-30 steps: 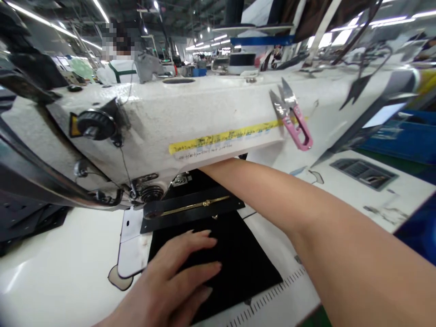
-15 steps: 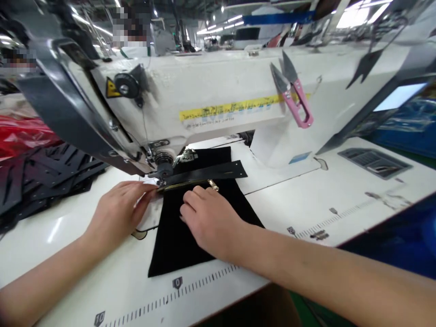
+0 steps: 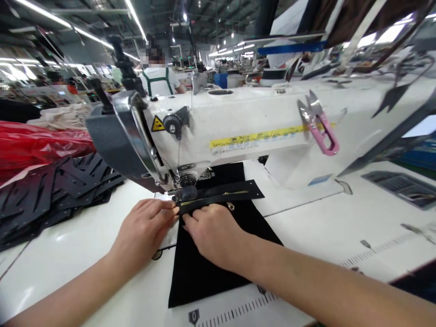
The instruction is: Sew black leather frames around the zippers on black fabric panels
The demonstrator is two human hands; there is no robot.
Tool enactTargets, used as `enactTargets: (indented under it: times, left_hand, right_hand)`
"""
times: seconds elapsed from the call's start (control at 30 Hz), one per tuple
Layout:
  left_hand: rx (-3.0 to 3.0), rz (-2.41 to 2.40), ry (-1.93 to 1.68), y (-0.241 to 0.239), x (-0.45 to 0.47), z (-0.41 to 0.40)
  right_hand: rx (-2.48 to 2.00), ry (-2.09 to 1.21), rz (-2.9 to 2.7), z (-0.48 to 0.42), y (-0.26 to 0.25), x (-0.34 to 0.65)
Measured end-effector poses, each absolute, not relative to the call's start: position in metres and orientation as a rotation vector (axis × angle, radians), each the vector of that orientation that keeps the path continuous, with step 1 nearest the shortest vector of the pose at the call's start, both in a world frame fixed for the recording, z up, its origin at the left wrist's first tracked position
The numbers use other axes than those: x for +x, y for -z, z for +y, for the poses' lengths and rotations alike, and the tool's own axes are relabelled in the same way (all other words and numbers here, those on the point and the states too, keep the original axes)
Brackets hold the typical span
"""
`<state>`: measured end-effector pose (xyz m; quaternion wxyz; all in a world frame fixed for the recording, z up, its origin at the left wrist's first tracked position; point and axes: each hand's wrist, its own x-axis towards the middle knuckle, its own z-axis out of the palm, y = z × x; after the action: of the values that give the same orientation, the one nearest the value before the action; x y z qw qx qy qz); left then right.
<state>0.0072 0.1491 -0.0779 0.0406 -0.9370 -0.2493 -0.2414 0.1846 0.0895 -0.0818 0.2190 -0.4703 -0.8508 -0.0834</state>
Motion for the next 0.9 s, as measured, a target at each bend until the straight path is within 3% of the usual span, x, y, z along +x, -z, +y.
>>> enactTargets:
  times: [0.17,0.6,0.9]
  left_hand:
    - [-2.805,-0.795,0.681,0.079,0.009,0.146]
    - [-2.752,-0.702,0.618,0.08,0.012,0.147]
    - [-2.766,-0.772,0.78,0.08,0.007,0.149]
  right_hand:
    - [-1.298,0.307,-2.231,0.098,0.082,0.187]
    - [-1.317,0.128,-2.341,0.11,0.081,0.192]
    - [-1.283,0.153,-2.382,0.114,0.08,0.193]
